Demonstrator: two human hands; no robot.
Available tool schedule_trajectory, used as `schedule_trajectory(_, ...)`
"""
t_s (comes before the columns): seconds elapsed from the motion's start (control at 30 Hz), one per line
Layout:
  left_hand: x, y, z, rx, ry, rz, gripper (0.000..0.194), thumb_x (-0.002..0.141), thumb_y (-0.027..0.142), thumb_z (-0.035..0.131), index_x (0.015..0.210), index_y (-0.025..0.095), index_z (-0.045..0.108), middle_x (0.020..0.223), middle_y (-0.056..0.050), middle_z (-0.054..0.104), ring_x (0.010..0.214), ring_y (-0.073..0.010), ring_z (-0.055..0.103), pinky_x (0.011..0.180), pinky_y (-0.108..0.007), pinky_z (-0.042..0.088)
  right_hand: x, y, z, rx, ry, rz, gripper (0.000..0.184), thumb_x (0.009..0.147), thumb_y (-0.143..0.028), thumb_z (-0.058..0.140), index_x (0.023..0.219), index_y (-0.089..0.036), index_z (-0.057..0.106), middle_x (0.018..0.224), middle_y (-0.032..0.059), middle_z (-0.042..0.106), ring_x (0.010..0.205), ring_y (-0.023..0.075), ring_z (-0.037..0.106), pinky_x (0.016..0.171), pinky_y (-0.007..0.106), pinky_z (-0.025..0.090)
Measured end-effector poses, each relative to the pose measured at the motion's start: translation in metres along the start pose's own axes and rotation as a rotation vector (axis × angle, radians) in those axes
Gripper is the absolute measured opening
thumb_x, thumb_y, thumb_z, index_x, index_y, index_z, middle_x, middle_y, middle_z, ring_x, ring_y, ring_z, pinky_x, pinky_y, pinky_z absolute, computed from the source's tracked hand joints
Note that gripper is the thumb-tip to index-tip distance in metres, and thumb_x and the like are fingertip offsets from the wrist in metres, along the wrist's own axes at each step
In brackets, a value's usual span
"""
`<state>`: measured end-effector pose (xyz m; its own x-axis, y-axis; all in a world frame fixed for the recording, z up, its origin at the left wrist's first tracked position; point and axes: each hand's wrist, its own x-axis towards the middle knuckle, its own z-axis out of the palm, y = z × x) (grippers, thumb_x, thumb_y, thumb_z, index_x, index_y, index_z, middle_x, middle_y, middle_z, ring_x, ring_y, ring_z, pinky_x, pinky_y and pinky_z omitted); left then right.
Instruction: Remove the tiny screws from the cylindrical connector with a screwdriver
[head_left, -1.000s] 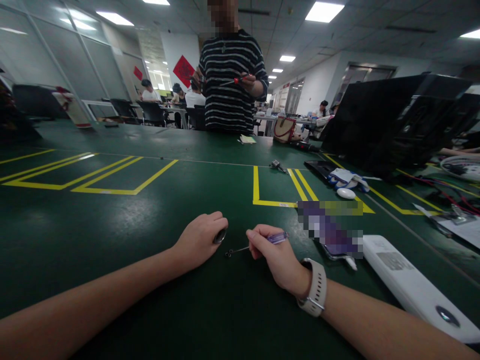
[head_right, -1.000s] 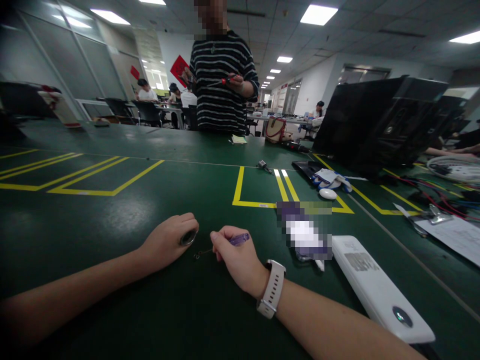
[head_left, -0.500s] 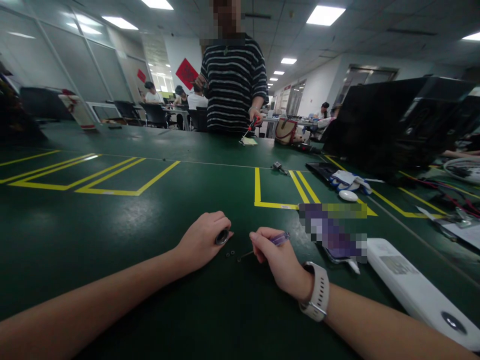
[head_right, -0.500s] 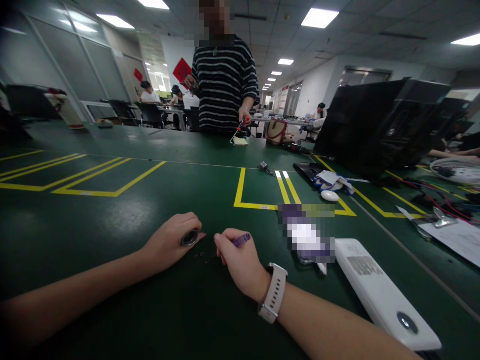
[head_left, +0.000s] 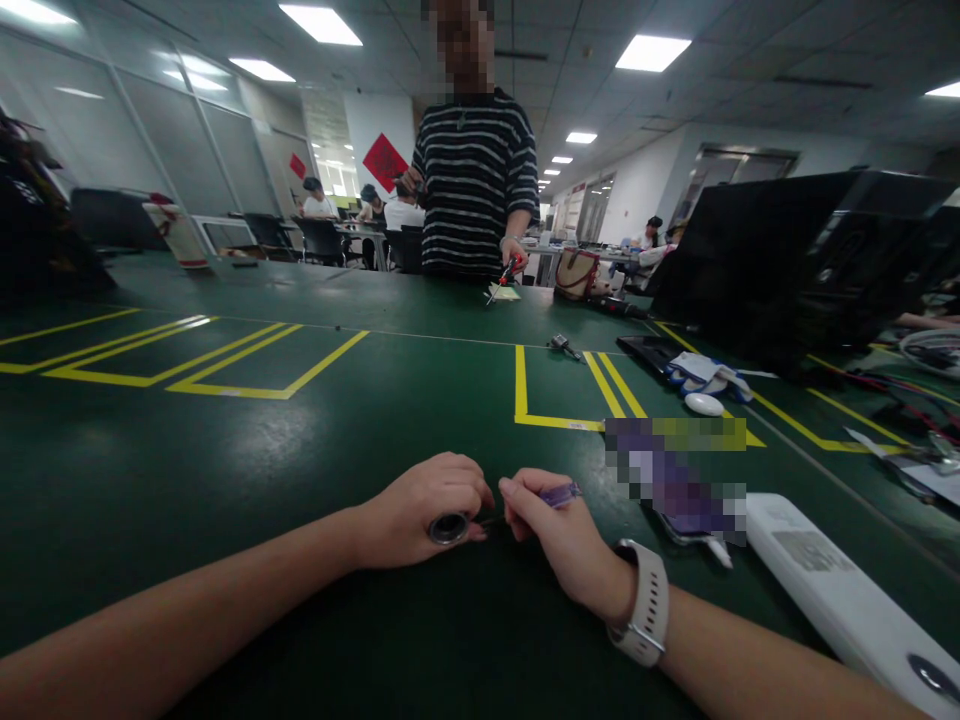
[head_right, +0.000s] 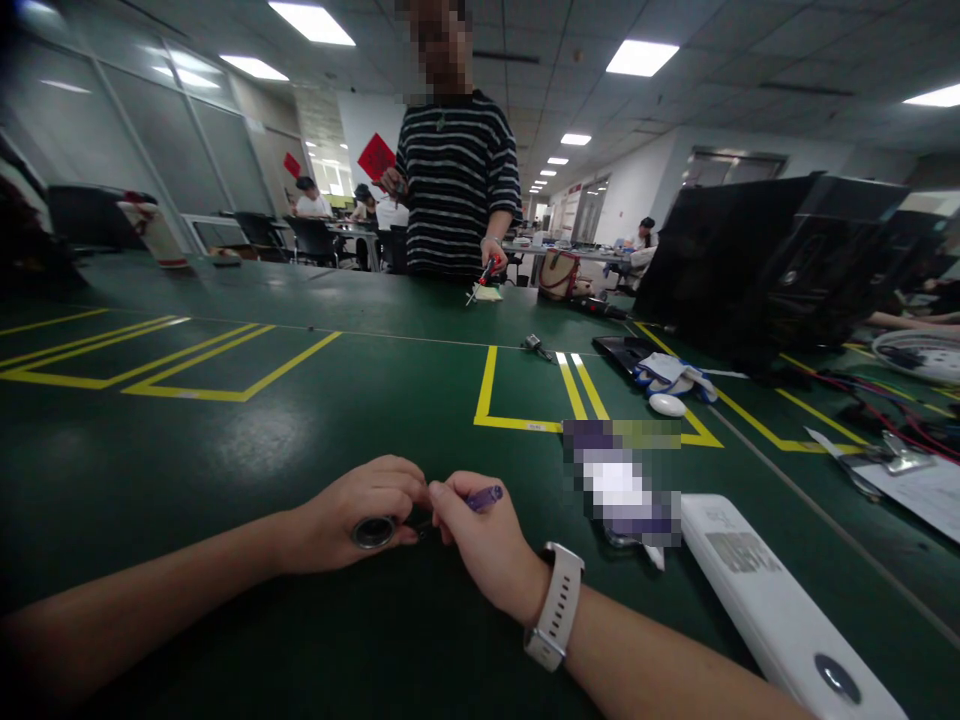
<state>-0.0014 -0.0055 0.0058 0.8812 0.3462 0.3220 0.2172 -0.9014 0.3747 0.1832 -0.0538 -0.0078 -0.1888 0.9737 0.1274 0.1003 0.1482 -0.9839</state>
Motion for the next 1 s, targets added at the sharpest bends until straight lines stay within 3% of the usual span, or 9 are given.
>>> schedule_trajectory(0.1,0.001,0.003,-0.001,-0.015,-0.044,0.008,0.006,0.083,0.016,0.053,0.081,0.019,0.058,0.092,-0.004,0.067,0.097,-0.0174,0.055,0.088,-0.034,0.042,0.000,0.001,0.000,0.016,0.024,-0.024,0.035,0.084,-0.035,0.050,0.052,-0.018,0.049,0.048,-0.0047,0.043,0.048,0.0100,0.041,0.049,0.023,0.031)
schedule_trajectory(0.27,0.000,0.004,-0.001,0.051,-0.014,0.010,0.006,0.084,0.018,0.051,0.080,0.018,0.056,0.094,-0.005,0.065,0.093,-0.0163,0.055,0.087,-0.033,0.041,-0.002,0.001,-0.001,0.050,0.217,-0.071,0.038,0.082,-0.033,0.050,0.047,-0.019,0.040,0.043,-0.0064,0.034,0.044,0.0092,0.033,0.046,0.024,0.027)
schedule_trajectory(0.5,-0.001,-0.001,0.002,0.331,0.240,-0.261,0.023,0.079,0.040,0.058,0.077,0.017,0.055,0.086,-0.006,0.060,0.080,-0.0191,0.053,0.072,-0.033,0.042,-0.002,-0.001,0.000,0.019,0.136,0.011,0.036,0.081,-0.035,0.048,0.049,-0.020,0.041,0.045,-0.0059,0.036,0.046,0.0099,0.035,0.047,0.024,0.028)
schedule_trajectory(0.73,0.000,-0.004,0.006,0.263,0.304,-0.599,0.028,0.077,0.044,0.059,0.090,0.019,0.054,0.087,-0.001,0.055,0.071,-0.0152,0.055,0.061,-0.027,0.043,-0.002,-0.007,0.000,-0.145,0.108,0.022,0.036,0.082,-0.033,0.046,0.049,-0.020,0.040,0.047,-0.0050,0.037,0.047,0.0102,0.036,0.047,0.024,0.028)
schedule_trajectory(1.0,-0.004,-0.018,0.006,0.080,0.412,-0.633,0.020,0.071,0.032,0.065,0.084,0.019,0.057,0.082,0.000,0.062,0.076,-0.0173,0.059,0.067,-0.031,0.047,-0.005,-0.015,0.001,-0.414,0.067,-0.008,0.039,0.085,-0.035,0.043,0.050,-0.020,0.038,0.049,-0.0044,0.035,0.049,0.0107,0.036,0.048,0.026,0.026)
